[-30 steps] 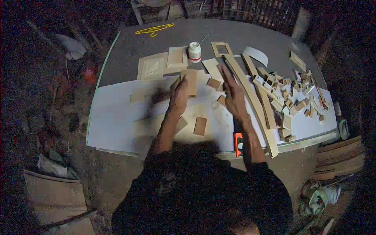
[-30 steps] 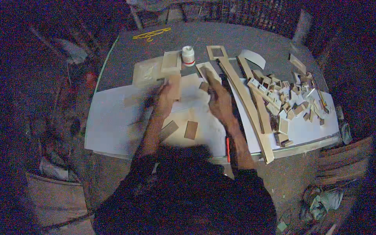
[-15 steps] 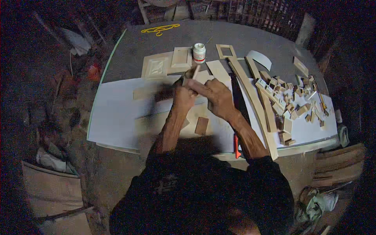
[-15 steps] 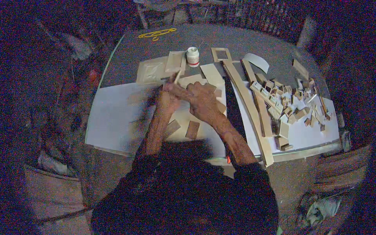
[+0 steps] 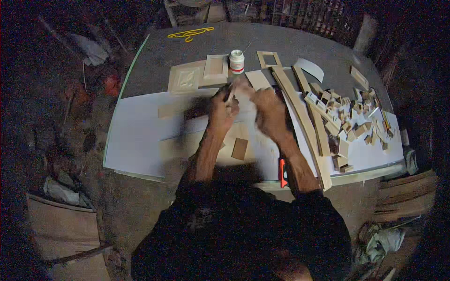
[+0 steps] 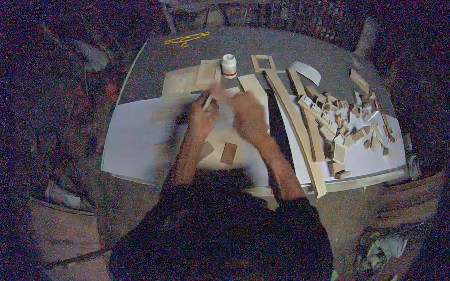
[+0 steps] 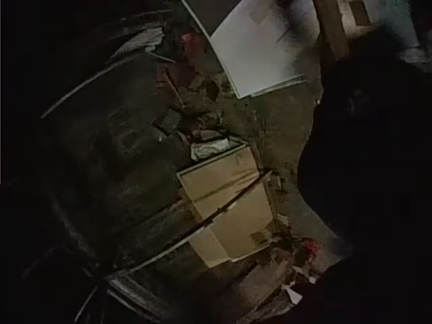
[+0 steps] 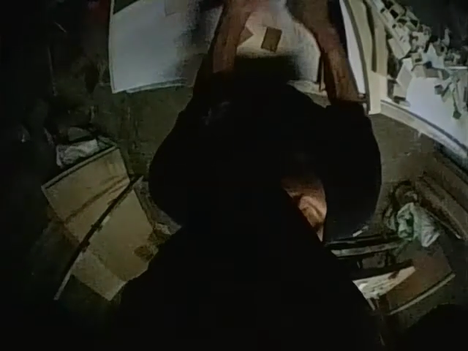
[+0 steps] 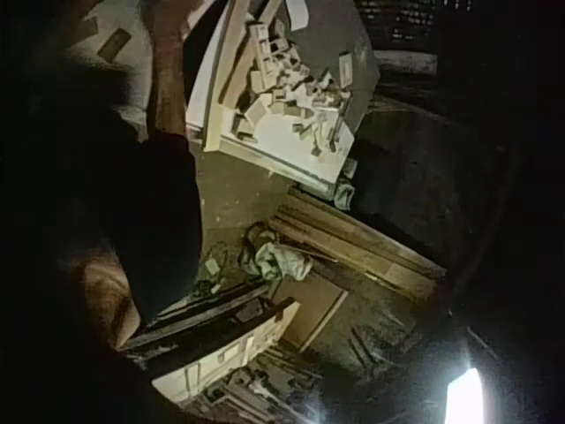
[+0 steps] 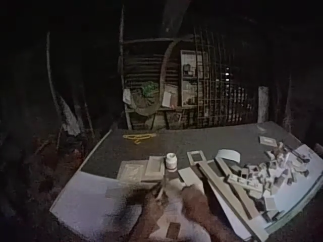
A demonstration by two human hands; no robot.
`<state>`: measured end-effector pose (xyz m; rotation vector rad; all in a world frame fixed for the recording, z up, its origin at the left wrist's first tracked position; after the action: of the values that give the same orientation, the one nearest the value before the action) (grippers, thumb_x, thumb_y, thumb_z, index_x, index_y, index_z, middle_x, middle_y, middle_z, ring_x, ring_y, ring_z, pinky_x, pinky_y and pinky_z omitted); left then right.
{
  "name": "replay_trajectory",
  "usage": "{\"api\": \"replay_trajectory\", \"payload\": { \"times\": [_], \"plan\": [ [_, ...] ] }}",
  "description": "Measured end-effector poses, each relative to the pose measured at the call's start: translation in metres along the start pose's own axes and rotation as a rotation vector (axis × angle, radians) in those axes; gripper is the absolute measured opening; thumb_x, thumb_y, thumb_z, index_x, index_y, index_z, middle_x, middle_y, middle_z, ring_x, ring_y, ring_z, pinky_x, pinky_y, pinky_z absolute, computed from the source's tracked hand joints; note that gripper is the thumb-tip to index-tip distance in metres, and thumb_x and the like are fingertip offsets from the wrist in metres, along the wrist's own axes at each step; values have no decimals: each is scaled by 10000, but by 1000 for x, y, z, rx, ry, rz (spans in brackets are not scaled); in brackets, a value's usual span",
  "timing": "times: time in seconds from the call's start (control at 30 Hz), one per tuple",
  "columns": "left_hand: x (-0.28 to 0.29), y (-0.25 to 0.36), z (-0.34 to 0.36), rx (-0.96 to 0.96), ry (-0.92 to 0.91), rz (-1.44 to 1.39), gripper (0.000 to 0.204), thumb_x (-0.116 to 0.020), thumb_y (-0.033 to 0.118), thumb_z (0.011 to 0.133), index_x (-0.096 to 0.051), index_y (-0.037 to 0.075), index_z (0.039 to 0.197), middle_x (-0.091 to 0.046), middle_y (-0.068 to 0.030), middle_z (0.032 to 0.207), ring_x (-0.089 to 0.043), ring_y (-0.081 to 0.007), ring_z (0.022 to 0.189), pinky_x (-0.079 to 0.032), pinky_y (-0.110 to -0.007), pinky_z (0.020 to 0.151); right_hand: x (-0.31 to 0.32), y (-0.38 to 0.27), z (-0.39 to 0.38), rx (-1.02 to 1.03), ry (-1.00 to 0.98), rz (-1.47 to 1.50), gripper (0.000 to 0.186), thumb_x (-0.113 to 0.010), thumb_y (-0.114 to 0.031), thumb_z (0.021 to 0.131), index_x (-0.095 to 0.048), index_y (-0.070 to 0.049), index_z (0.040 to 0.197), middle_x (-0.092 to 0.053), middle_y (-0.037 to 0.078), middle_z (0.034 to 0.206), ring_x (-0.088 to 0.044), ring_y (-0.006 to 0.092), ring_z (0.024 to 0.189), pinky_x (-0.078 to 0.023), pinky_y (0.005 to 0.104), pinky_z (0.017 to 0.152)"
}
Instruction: Cutting and assembling small wooden pieces at a workbench.
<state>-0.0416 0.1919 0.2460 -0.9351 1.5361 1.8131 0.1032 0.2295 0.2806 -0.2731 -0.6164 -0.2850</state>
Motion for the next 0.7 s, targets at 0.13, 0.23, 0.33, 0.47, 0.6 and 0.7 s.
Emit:
{"api": "replay_trajectory", "payload": {
  "times": [0.13,0.23,0.33,0.47,0.6,0.7],
  "plan": [
    [24,-7,0,34,387,144,303,-543,334,980,-609,114,1178,-558,35,729,-502,-92,571,-373,-246,513,-7,30,-3,-346,-58,-46,569,-610,-74,787,-560,-167,1346,-630,131,838,-615,332,803,-498,464,679],
    [36,-3,2,-40,309,223,297,-604,325,949,-613,120,1163,-615,11,905,-557,-115,784,-418,-282,604,-6,42,-3,-532,-9,309,466,-531,-133,937,-511,-143,1402,-640,125,855,-599,234,741,-506,376,663],
    [42,-1,9,-93,262,223,287,-639,299,932,-606,115,1149,-641,-14,1024,-588,-143,905,-459,-317,682,-15,39,-12,-799,81,778,454,-465,-207,1026,-429,-100,1465,-591,60,825,-525,122,698,-485,280,633],
    [27,1,12,-254,195,477,309,-652,302,920,-572,39,1061,-626,-56,985,-616,-149,835,-496,-298,630,-33,14,-21,-976,201,1011,466,-464,-288,1036,-437,-101,1462,-575,7,847,-510,78,754,-486,240,652],
    [7,-4,-2,-327,319,415,331,-717,256,875,-560,8,1029,-624,-82,972,-618,-158,803,-523,-298,649,-37,10,0,-913,348,804,438,-437,-295,1038,-447,-156,1454,-598,45,948,-554,106,806,-525,290,708],
    [-6,6,-13,-454,339,474,331,-761,199,833,-562,9,1017,-627,-95,957,-622,-169,817,-541,-310,691,-19,1,20,-497,491,340,483,-385,-270,1043,-421,15,1432,-631,137,1074,-593,171,865,-529,303,725]
  ]
}}
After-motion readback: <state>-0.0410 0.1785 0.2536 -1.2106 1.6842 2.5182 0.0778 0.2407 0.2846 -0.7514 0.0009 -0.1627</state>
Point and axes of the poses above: each hand's wrist, its own z-axis towards the middle knuckle, its own x-axis out of the back of the hand, y = z × x, the point moved 4 cm from there along z, towards the middle knuckle
